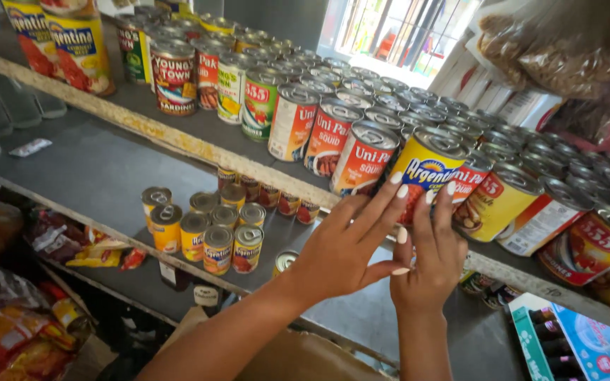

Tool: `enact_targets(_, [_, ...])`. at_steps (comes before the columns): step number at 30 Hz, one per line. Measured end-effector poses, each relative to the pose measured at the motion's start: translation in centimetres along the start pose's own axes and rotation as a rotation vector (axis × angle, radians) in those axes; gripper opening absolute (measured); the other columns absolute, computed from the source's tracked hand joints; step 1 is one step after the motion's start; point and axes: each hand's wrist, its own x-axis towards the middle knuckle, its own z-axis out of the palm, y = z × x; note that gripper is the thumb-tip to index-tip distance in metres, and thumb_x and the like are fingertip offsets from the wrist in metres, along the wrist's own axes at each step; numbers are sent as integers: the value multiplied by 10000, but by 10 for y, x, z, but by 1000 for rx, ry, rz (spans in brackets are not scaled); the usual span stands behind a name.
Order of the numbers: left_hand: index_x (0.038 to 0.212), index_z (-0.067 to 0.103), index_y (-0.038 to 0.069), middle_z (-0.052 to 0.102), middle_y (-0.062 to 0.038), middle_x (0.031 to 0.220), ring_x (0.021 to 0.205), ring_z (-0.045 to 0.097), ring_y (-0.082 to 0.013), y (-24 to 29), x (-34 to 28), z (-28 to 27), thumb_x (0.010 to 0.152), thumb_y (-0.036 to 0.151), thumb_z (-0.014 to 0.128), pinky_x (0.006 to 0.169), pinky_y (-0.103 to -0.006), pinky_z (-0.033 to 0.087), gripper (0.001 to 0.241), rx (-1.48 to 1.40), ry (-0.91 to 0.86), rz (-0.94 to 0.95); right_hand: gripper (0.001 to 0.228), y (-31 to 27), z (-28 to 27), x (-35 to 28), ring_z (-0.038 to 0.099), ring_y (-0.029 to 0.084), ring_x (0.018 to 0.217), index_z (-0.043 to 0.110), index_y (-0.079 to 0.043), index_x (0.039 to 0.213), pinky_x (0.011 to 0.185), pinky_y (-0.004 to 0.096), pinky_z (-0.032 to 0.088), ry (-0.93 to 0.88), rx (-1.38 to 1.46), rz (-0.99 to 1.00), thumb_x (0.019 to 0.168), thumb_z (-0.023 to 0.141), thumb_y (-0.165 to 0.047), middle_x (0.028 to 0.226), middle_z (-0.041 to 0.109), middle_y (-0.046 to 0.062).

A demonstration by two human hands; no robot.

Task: Organizing and restocking various canned food items on store shelves.

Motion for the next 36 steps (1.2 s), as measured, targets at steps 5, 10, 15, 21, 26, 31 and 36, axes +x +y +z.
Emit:
enact_targets(5, [1572,409,-17,391,-182,1653,1248,561,-364,3,6,-3,1019,481,645,1139,-450,474,781,-35,28,-22,437,0,0,2,685,261,1099,621,-28,1437,906,371,458,-42,-24,30,1018,662,-145,1556,525,240])
enact_targets(10, [1589,402,-21,392,-179,1656,1238,567,-351,7,9,-4,1020,435,646,1128,-441,484,769,-27,44,-41,464,-3,-4,6,693,263,1099,607,-31,1452,891,362,455,-49,-55,4,1007,655,-154,1560,515,235])
enact_targets(15, [1529,462,-22,425,-181,1623,1144,560,-343,9,18,-4,983,425,659,1038,-447,486,733,36,-37,-114,479,-1,-3,5,667,262,1044,599,-36,1470,859,381,441,-108,-104,19,1008,623,-164,1595,490,201])
enact_targets(21, [1436,554,-5,519,-171,1516,1232,555,-336,4,11,16,1002,419,642,1077,-451,462,613,94,-14,-141,524,-11,-5,10,555,245,892,633,-170,1463,873,393,416,-203,-261,-31,941,585,-147,1592,515,26])
enact_targets(26, [1442,511,-21,535,-212,1483,1271,543,-378,9,9,11,1010,419,635,1117,-476,448,628,43,4,-152,523,-6,-12,11,561,278,925,615,-161,1473,859,430,433,-249,-185,-11,951,580,-139,1560,536,69])
enact_targets(31, [1564,391,6,478,-265,1527,1300,522,-427,17,19,-16,1022,430,616,1130,-500,433,724,-125,50,-160,523,-28,-40,35,608,375,1184,478,-55,1515,884,485,521,-201,162,95,995,535,-47,1513,475,229])
enact_targets(36, [1620,356,83,405,-273,1632,1371,501,-427,23,30,-20,1043,415,608,1191,-500,411,713,-171,51,-122,669,-38,-53,48,645,457,1076,422,28,1471,859,510,532,-249,105,157,823,587,46,1305,601,292])
